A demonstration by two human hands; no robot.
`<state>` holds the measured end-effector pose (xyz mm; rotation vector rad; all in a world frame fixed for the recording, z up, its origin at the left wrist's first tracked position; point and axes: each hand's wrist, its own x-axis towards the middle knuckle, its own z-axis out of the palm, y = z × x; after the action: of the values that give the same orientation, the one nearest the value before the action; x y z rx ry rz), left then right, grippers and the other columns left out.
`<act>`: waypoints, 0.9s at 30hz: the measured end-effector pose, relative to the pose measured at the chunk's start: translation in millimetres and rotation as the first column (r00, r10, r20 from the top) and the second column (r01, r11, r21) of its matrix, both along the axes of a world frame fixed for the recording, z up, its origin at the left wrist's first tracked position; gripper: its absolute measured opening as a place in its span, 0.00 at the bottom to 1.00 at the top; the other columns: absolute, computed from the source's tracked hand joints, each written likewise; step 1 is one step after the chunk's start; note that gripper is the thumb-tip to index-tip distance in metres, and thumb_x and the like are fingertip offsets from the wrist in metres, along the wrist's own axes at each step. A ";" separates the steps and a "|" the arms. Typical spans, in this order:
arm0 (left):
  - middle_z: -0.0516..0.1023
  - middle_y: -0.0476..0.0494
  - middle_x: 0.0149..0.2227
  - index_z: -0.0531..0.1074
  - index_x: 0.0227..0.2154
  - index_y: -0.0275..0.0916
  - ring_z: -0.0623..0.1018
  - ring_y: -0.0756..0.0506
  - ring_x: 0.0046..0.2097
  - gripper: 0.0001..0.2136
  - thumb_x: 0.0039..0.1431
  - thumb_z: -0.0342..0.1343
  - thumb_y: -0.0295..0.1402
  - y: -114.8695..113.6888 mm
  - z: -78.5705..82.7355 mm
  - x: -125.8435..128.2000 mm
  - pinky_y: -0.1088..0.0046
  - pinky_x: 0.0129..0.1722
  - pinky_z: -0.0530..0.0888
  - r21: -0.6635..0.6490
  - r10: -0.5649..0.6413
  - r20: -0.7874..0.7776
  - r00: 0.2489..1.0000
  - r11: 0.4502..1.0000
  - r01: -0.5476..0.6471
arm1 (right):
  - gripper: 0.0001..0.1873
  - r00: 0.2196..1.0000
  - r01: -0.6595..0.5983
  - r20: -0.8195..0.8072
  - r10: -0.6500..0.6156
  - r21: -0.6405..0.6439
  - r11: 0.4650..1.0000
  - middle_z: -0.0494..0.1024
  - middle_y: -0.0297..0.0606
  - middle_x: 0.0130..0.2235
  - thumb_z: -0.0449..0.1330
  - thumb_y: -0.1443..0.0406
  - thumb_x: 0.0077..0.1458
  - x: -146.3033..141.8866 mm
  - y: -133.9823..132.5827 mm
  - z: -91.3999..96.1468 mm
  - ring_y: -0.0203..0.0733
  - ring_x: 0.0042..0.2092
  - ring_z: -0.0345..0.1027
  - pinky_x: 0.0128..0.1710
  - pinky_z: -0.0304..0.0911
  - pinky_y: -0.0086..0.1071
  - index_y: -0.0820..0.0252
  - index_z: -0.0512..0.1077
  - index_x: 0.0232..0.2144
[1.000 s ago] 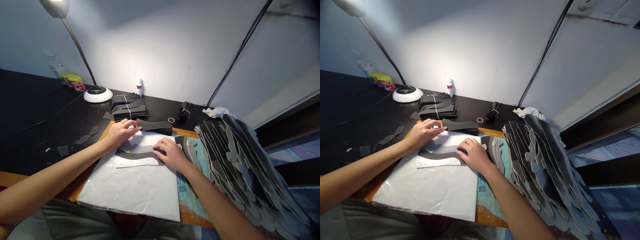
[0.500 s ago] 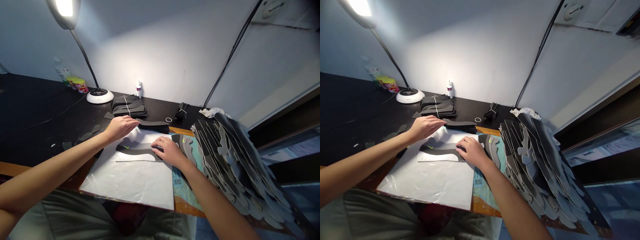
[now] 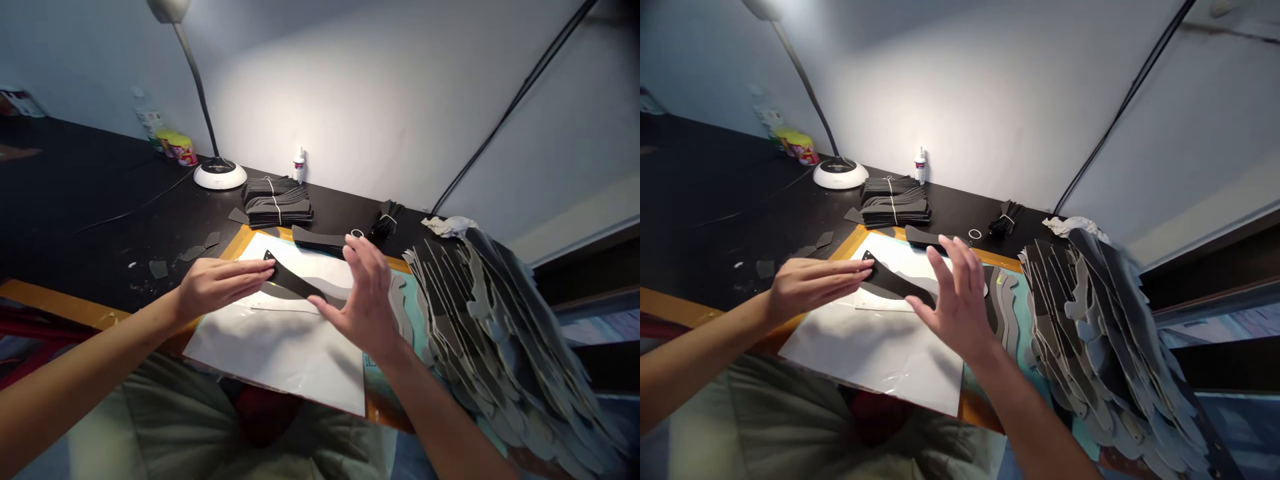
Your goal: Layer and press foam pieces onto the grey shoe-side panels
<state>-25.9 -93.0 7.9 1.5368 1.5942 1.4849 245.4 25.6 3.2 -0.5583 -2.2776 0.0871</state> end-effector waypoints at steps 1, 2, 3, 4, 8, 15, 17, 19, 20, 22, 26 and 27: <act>0.86 0.45 0.42 0.86 0.35 0.51 0.86 0.38 0.43 0.08 0.49 0.73 0.38 -7.4 -3.5 1.0 0.59 0.52 0.83 0.004 -0.013 -0.070 0.997 1.000 0.014 | 0.47 0.998 -0.052 0.042 0.052 -0.018 0.999 0.62 0.51 0.69 0.67 0.53 0.58 -3.6 -3.8 -0.1 0.66 0.71 0.51 0.69 0.47 0.65 0.50 0.48 0.72; 0.86 0.45 0.43 0.86 0.36 0.52 0.86 0.38 0.44 0.08 0.51 0.72 0.37 -13.1 -7.3 1.4 0.59 0.52 0.83 0.008 -0.031 -0.161 0.986 0.999 0.032 | 0.51 0.990 -0.103 0.090 0.107 -0.054 0.993 0.63 0.52 0.69 0.67 0.55 0.58 -6.5 -6.1 -1.4 0.65 0.71 0.52 0.69 0.46 0.65 0.51 0.44 0.73; 0.86 0.45 0.44 0.85 0.38 0.52 0.86 0.38 0.45 0.08 0.53 0.71 0.36 -17.3 -10.9 1.2 0.60 0.52 0.84 0.019 -0.039 -0.258 0.965 0.999 0.046 | 0.52 0.978 -0.145 0.134 0.159 -0.105 0.984 0.66 0.51 0.67 0.67 0.57 0.59 -8.7 -7.1 -3.7 0.64 0.69 0.56 0.69 0.47 0.65 0.50 0.40 0.73; 0.85 0.46 0.45 0.85 0.39 0.53 0.86 0.38 0.45 0.09 0.55 0.69 0.36 -20.1 -14.2 0.6 0.61 0.50 0.84 0.039 -0.034 -0.339 0.940 0.998 0.051 | 0.52 0.965 -0.174 0.167 0.202 -0.169 0.970 0.71 0.48 0.63 0.66 0.60 0.59 -9.8 -6.7 -6.5 0.61 0.66 0.61 0.69 0.49 0.63 0.49 0.39 0.74; 0.85 0.45 0.46 0.86 0.39 0.51 0.86 0.40 0.44 0.07 0.60 0.65 0.35 -22.1 -19.8 -1.5 0.63 0.52 0.83 0.039 -0.084 -0.440 0.894 0.993 0.112 | 0.43 0.938 -0.207 0.178 0.299 -0.405 0.891 0.79 0.41 0.50 0.61 0.63 0.63 -7.6 1.2 -13.9 0.52 0.50 0.74 0.54 0.69 0.48 0.46 0.45 0.73; 0.71 0.35 0.65 0.76 0.58 0.48 0.83 0.37 0.50 0.25 0.57 0.69 0.42 -2.7 -1.3 -12.8 0.67 0.41 0.84 -0.200 -0.219 0.229 0.948 0.943 0.266 | 0.24 0.914 -0.228 0.246 0.324 -0.350 0.909 0.73 0.37 0.40 0.48 0.50 0.73 -8.9 4.2 -5.5 0.39 0.34 0.69 0.34 0.66 0.30 0.46 0.70 0.64; 0.79 0.36 0.56 0.76 0.57 0.47 0.84 0.41 0.43 0.25 0.57 0.69 0.44 10.1 10.2 -19.5 0.69 0.37 0.83 -0.367 -0.230 0.305 0.924 0.867 0.337 | 0.28 0.925 -0.202 0.266 0.270 -0.258 0.945 0.72 0.37 0.39 0.46 0.46 0.72 -10.9 2.7 -7.2 0.38 0.33 0.68 0.32 0.64 0.30 0.46 0.71 0.63; 0.82 0.41 0.45 0.78 0.53 0.44 0.82 0.46 0.36 0.23 0.55 0.71 0.43 24.7 22.6 -24.5 0.73 0.35 0.81 -0.529 -0.334 0.274 0.902 0.731 0.431 | 0.29 0.942 -0.171 0.261 0.210 -0.164 0.972 0.71 0.38 0.39 0.45 0.46 0.72 -12.6 1.8 -10.8 0.37 0.33 0.67 0.31 0.63 0.29 0.47 0.72 0.63; 0.82 0.43 0.40 0.78 0.52 0.43 0.81 0.47 0.33 0.23 0.54 0.71 0.43 31.9 28.1 -25.9 0.74 0.34 0.79 -0.575 -0.391 0.251 0.886 0.676 0.461 | 0.28 0.948 -0.163 0.257 0.189 -0.121 0.979 0.71 0.38 0.38 0.45 0.47 0.72 -13.4 1.8 -12.8 0.37 0.33 0.67 0.32 0.62 0.29 0.48 0.73 0.62; 0.81 0.46 0.34 0.79 0.49 0.41 0.79 0.48 0.31 0.21 0.55 0.70 0.43 44.7 35.4 -26.8 0.76 0.32 0.77 -0.627 -0.496 0.203 0.844 0.596 0.501 | 0.26 0.949 -0.170 0.260 0.179 -0.057 0.984 0.72 0.38 0.38 0.47 0.49 0.73 -14.6 2.4 -16.2 0.37 0.33 0.67 0.32 0.62 0.29 0.48 0.75 0.60; 0.80 0.45 0.32 0.80 0.45 0.39 0.76 0.49 0.30 0.18 0.58 0.67 0.45 60.1 30.5 -28.7 0.78 0.28 0.71 -0.657 -0.617 0.116 0.779 0.540 0.525 | 0.21 0.921 -0.255 0.291 0.258 -0.048 0.966 0.75 0.39 0.41 0.49 0.56 0.74 -15.9 4.5 -19.0 0.38 0.39 0.70 0.37 0.63 0.30 0.47 0.75 0.60; 0.80 0.45 0.32 0.81 0.44 0.39 0.74 0.49 0.29 0.18 0.58 0.67 0.46 61.6 26.1 -30.2 0.79 0.27 0.70 -0.649 -0.622 0.109 0.775 0.546 0.529 | 0.20 0.914 -0.267 0.300 0.272 -0.058 0.962 0.76 0.39 0.43 0.49 0.57 0.75 -16.0 4.6 -19.1 0.39 0.41 0.71 0.38 0.63 0.30 0.47 0.75 0.60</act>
<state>-56.0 -31.4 34.0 1.5155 1.2561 0.3784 229.4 30.1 -16.0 -0.2742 -2.6498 0.1648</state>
